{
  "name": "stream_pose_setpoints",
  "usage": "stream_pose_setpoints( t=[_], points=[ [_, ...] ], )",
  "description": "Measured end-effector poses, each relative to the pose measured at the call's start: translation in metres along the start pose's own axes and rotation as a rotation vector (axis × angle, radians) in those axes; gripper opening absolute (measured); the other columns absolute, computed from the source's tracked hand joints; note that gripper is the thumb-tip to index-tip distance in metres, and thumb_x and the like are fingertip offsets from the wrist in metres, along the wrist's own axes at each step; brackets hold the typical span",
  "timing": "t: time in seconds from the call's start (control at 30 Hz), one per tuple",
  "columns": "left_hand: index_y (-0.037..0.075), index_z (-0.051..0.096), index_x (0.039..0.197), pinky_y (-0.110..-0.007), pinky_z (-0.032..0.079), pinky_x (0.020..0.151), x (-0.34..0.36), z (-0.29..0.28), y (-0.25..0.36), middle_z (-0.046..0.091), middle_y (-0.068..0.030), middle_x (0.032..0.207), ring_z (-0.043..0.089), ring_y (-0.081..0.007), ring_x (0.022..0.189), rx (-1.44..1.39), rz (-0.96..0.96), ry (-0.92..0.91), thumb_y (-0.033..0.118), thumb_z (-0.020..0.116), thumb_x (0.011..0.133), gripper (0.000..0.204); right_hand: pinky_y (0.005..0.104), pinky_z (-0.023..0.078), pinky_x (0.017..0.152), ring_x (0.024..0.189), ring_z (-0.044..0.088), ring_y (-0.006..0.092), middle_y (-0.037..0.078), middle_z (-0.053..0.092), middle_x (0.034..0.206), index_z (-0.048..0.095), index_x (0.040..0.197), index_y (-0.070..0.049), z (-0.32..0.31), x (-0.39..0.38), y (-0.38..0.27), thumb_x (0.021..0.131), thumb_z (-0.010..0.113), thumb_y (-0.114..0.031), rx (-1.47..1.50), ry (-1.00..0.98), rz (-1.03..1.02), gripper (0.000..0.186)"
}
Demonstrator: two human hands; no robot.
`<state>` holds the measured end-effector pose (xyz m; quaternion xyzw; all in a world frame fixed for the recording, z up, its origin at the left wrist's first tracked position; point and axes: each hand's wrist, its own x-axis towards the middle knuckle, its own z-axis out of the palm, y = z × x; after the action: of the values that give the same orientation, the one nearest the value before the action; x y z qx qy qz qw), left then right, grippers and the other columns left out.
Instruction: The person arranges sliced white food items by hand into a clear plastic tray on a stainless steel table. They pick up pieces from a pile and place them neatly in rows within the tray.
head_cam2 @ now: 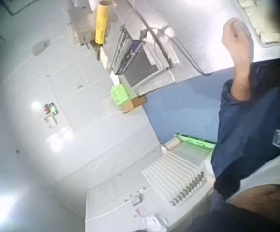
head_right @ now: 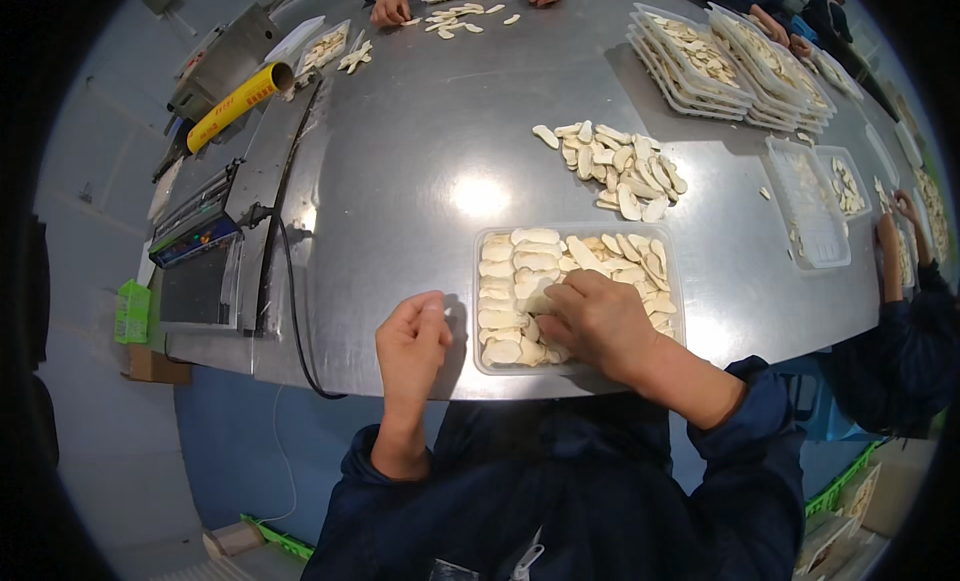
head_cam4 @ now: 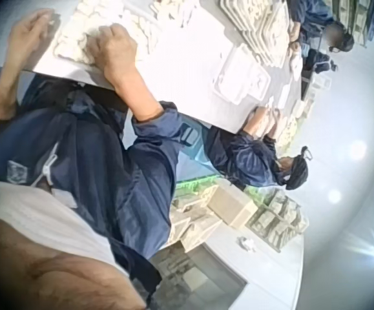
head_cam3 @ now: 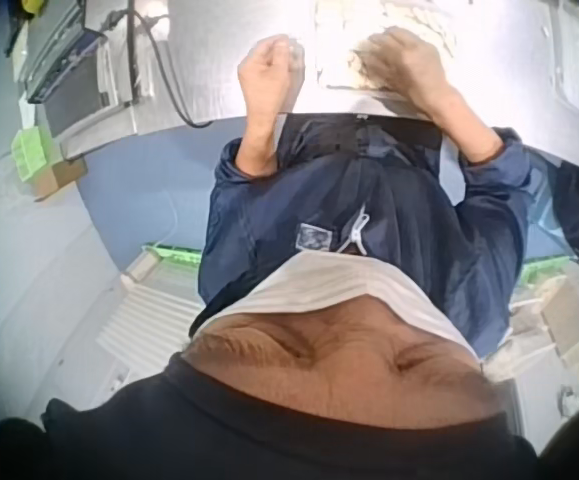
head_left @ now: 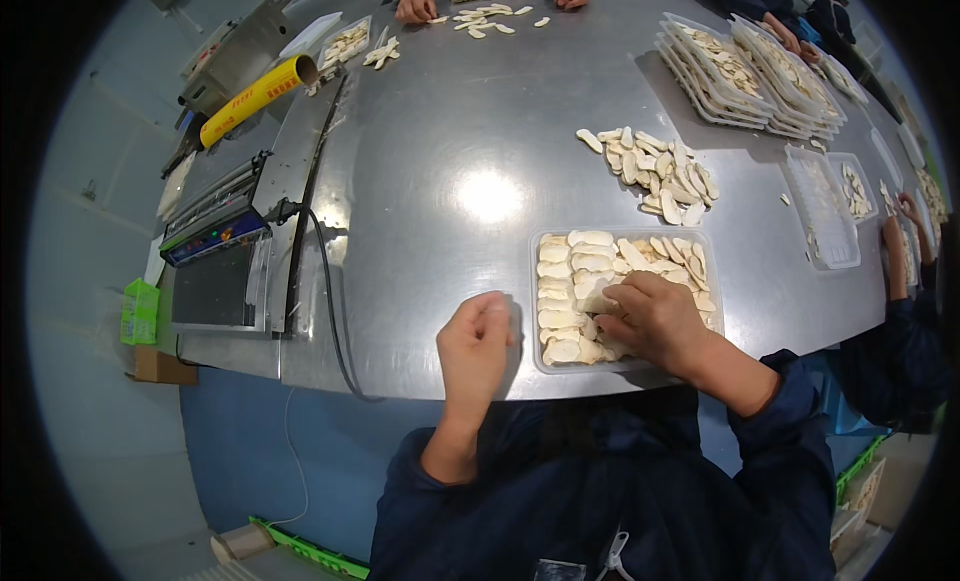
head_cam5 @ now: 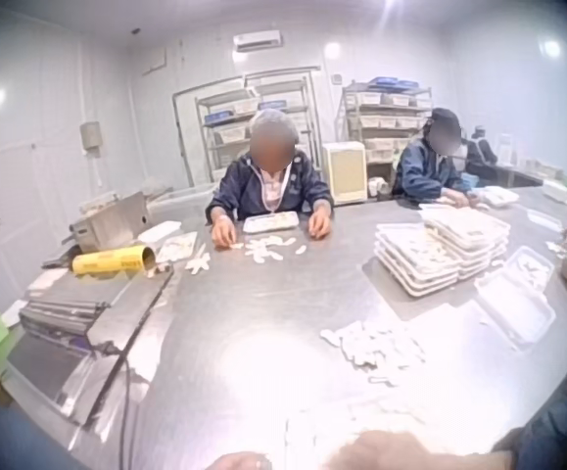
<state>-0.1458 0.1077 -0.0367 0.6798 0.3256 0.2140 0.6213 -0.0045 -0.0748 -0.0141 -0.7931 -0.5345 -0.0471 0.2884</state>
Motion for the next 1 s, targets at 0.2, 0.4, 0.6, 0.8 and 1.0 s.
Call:
stream_pose_setpoints(
  t=[0.2,0.4,0.6,0.8,1.0],
  points=[
    [-0.006,0.063,0.1,-0.021,0.043,0.054,0.009,-0.004,-0.02,0.061,-0.0033,0.064,0.052,-0.0056,0.056,0.049,0.135,0.108,0.01,0.058,0.091,0.019,0.0366,0.05,0.062,0.07,0.06,0.027,0.01,0.062,0.079,0.067,0.089,-0.002,-0.013,0.069,0.049,0.074,0.072,-0.015,-0.208,0.163,0.055,0.02],
    [-0.006,0.063,0.099,-0.022,0.044,0.053,0.014,0.0,-0.027,0.06,-0.005,0.062,0.053,-0.0065,0.055,0.132,0.245,0.156,0.009,0.06,0.087,0.019,0.0389,0.048,0.079,0.089,0.055,0.0316,0.016,0.063,0.084,0.07,0.084,-0.001,0.032,0.153,0.129,0.072,0.068,-0.018,-0.5,-0.008,0.128,0.021],
    [-0.004,0.063,0.096,-0.023,0.044,0.05,0.014,-0.001,-0.03,0.058,-0.0061,0.059,0.052,-0.0078,0.051,0.166,0.285,0.163,0.008,0.06,0.087,0.016,0.0418,0.05,0.074,0.082,0.059,0.0325,0.016,0.065,0.075,0.069,0.078,-0.003,0.034,0.159,0.128,0.076,0.061,-0.018,-0.405,-0.148,0.21,0.017],
    [-0.003,0.063,0.092,-0.022,0.044,0.053,0.0,0.002,-0.013,0.059,-0.0013,0.062,0.053,-0.0053,0.056,-0.002,0.125,0.041,0.015,0.061,0.09,0.019,0.0383,0.049,0.056,0.065,0.061,0.0315,0.014,0.062,0.075,0.06,0.088,-0.002,-0.01,0.063,0.024,0.083,0.06,-0.008,-0.079,0.069,-0.079,0.008],
    [0.0,0.061,0.085,-0.018,0.034,0.046,-0.037,0.016,0.036,0.056,0.0006,0.061,0.044,-0.0029,0.049,-0.21,-0.21,-0.506,0.018,0.055,0.095,0.021,0.0306,0.051,0.06,0.076,0.061,0.0239,0.013,0.059,0.095,0.054,0.116,0.003,-0.026,-0.018,-0.033,0.072,0.063,-0.007,-0.075,-0.111,-0.276,0.046]
  ],
)
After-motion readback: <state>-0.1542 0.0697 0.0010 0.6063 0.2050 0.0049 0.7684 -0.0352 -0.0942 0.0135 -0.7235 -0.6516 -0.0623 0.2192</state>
